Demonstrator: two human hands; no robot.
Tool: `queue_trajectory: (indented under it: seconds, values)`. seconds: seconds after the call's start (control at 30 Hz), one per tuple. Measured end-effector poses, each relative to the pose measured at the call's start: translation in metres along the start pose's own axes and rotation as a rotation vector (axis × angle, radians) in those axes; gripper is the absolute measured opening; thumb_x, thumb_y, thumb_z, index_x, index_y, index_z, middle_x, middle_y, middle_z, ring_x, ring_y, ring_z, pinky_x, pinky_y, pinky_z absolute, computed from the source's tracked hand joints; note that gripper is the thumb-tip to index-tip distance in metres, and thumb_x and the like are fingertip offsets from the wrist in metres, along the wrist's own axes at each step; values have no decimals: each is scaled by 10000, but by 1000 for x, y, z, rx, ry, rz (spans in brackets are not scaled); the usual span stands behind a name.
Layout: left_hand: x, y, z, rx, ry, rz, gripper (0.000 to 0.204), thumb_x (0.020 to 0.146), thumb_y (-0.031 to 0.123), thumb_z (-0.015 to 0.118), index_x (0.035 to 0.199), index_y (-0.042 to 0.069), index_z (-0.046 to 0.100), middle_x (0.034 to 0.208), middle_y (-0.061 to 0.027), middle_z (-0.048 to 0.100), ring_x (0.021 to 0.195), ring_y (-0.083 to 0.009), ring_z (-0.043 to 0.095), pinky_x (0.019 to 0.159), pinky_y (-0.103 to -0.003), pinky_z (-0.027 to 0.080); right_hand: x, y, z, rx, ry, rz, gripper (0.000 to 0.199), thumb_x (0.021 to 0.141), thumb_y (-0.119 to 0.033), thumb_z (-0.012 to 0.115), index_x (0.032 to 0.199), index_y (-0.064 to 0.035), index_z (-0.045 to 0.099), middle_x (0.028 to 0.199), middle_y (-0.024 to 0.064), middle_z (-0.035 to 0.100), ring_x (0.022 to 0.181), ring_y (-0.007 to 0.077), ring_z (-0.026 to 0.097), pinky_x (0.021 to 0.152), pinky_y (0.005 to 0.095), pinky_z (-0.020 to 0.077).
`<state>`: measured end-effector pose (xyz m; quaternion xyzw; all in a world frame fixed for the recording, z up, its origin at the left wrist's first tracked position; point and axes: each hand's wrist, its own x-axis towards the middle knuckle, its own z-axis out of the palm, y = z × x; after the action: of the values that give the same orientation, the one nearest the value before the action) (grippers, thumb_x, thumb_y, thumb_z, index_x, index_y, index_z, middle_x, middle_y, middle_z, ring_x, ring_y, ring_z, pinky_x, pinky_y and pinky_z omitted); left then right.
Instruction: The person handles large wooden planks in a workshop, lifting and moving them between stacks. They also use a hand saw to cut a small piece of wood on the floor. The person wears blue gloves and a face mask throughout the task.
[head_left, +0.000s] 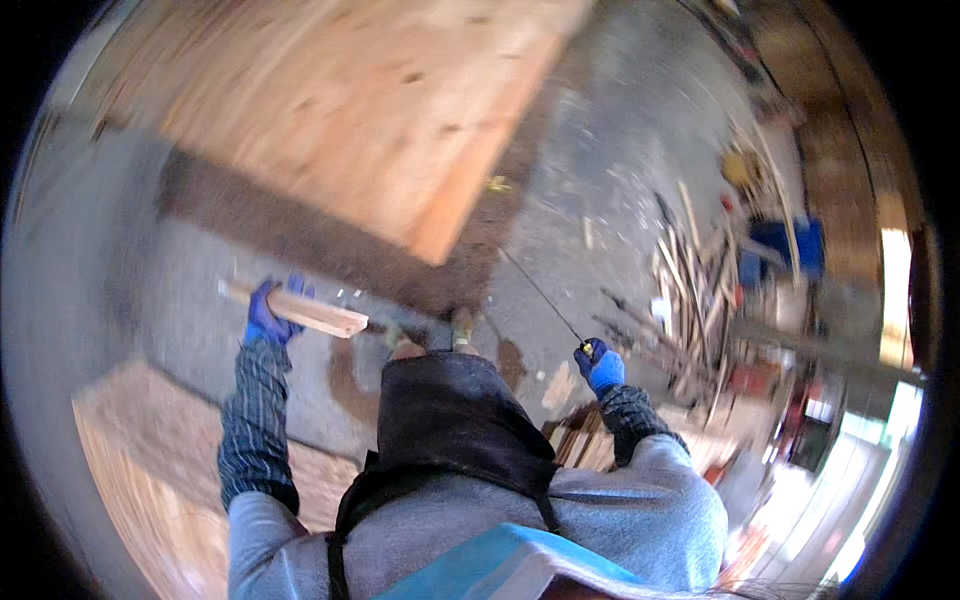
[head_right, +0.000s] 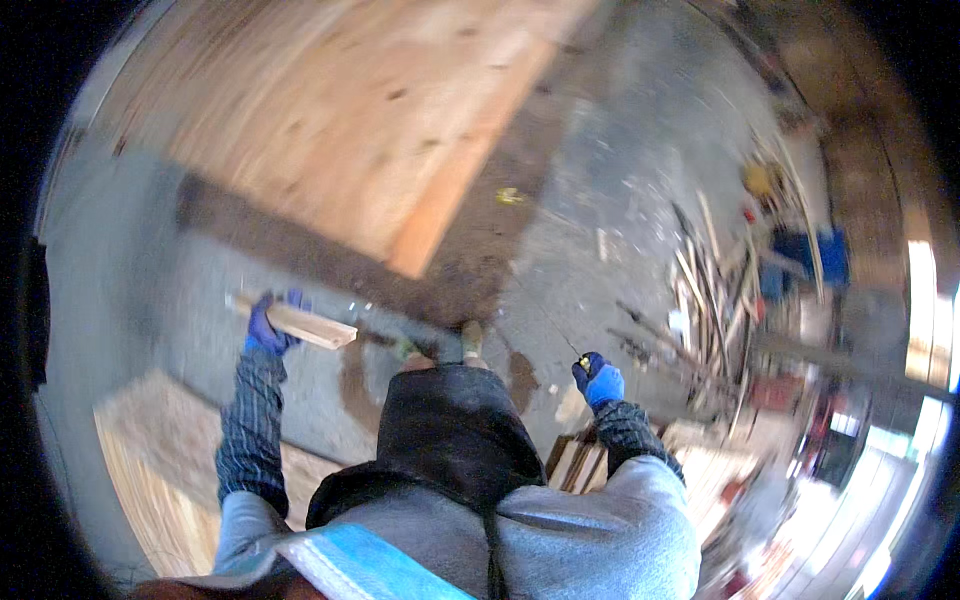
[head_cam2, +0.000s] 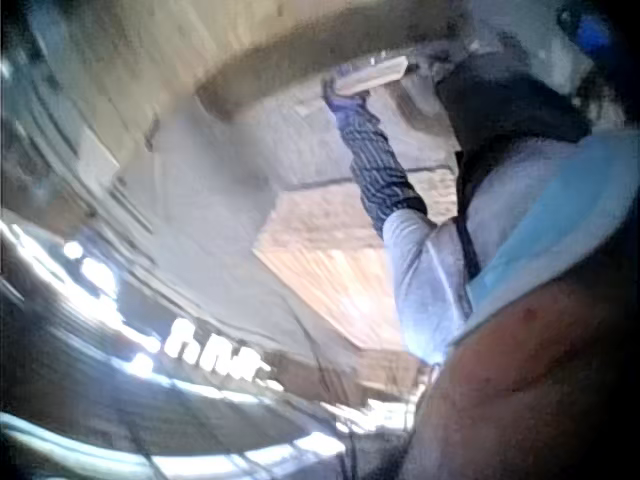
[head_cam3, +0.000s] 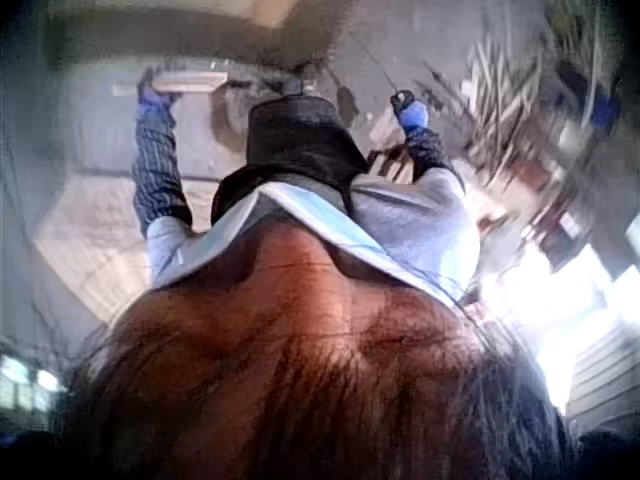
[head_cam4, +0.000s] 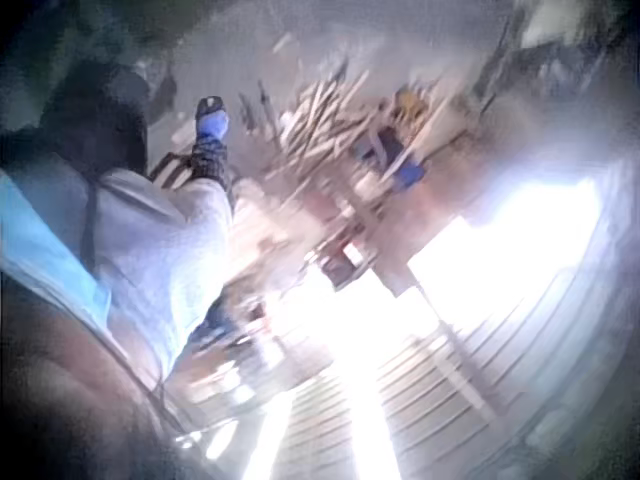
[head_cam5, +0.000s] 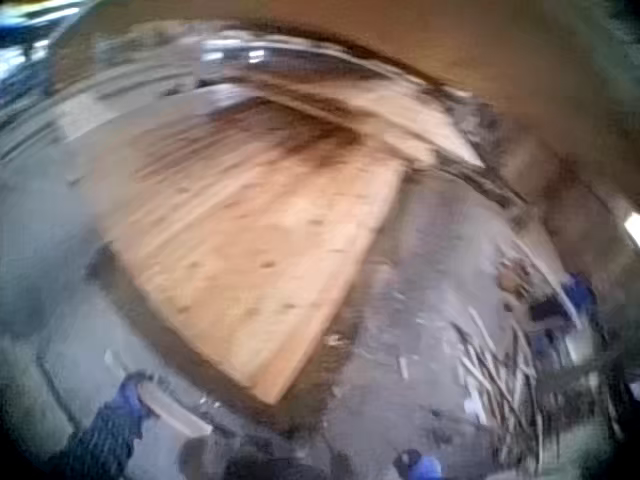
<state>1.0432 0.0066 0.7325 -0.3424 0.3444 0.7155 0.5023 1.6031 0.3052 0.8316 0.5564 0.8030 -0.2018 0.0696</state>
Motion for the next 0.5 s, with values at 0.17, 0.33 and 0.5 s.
queue_trajectory:
  seconds: [0.17,0.33,0.5]
  values:
    - [84,-120,-3,66,23,-314,381,785,186,578,1136,38,562,1132,-131,623,1121,-320,571,995,-516,450,-83,44,3,260,284,367,334,816,-338,702,993,-66,626,861,182,676,812,360,658,715,435,510]
    - [52,-300,92,534,-200,-493,465,775,177,637,1195,45,488,1185,-166,580,1124,-358,548,1019,-531,425,-169,135,60,812,671,707,262,846,-216,714,1018,-70,581,711,11,578,578,97,515,504,264,431]
    - [10,-467,164,925,-368,-514,473,781,166,686,1193,49,486,1155,-156,585,1086,-333,562,1024,-489,421,-243,240,59,850,1035,965,349,823,-204,726,1077,-34,557,816,65,612,690,172,581,619,321,484]
